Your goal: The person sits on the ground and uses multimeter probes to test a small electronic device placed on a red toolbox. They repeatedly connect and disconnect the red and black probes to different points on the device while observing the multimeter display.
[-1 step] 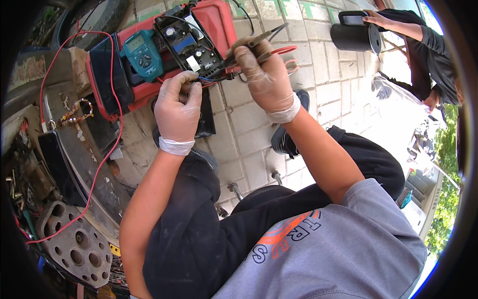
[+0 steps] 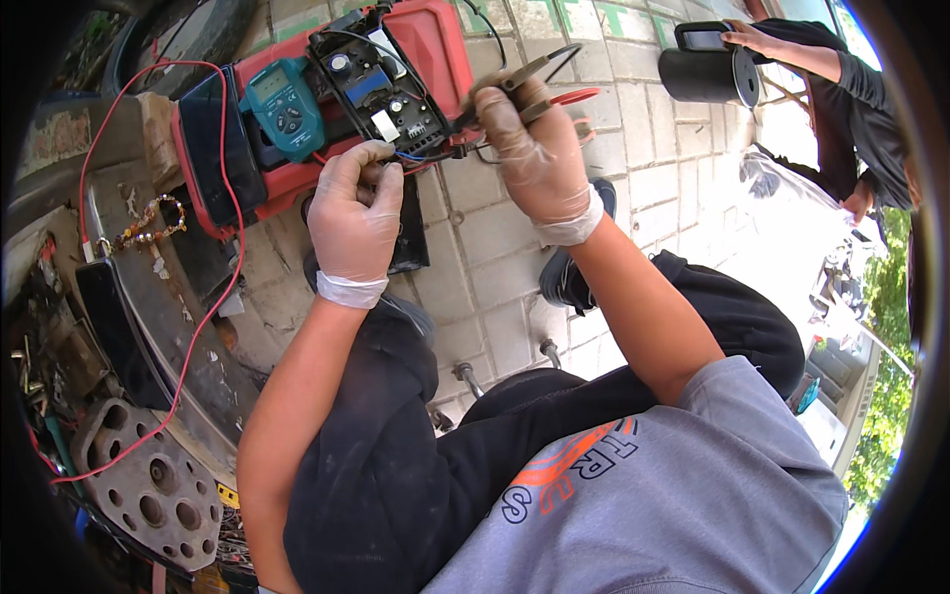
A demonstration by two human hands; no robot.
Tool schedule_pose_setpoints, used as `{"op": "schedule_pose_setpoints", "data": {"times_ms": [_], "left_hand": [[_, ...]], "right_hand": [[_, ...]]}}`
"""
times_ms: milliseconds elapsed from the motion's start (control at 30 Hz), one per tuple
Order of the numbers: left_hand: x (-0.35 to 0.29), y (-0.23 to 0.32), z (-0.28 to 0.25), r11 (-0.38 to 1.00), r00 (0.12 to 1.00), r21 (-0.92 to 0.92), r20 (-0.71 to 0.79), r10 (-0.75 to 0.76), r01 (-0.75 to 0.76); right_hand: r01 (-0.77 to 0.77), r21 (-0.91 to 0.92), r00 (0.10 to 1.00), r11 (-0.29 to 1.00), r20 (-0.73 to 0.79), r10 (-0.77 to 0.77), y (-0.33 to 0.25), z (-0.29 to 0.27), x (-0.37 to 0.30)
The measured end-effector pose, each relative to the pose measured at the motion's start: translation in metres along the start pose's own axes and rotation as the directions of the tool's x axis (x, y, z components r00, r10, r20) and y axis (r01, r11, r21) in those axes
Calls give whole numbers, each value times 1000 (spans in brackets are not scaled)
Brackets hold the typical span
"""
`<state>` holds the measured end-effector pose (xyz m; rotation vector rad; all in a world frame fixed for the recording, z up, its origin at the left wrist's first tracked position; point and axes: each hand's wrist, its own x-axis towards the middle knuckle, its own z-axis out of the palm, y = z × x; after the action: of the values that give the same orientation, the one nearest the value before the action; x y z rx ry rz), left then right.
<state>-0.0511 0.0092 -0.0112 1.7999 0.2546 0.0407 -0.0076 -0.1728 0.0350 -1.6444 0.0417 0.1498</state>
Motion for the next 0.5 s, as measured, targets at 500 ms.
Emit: {"op": "schedule_pose_setpoints", "data": {"times_ms": [500], "left_hand": [[10,0,-1,989,1000,144,18,23,-25]], "right_hand": [[341,-639,938,689,183,-295,5,-15,-9]]}}
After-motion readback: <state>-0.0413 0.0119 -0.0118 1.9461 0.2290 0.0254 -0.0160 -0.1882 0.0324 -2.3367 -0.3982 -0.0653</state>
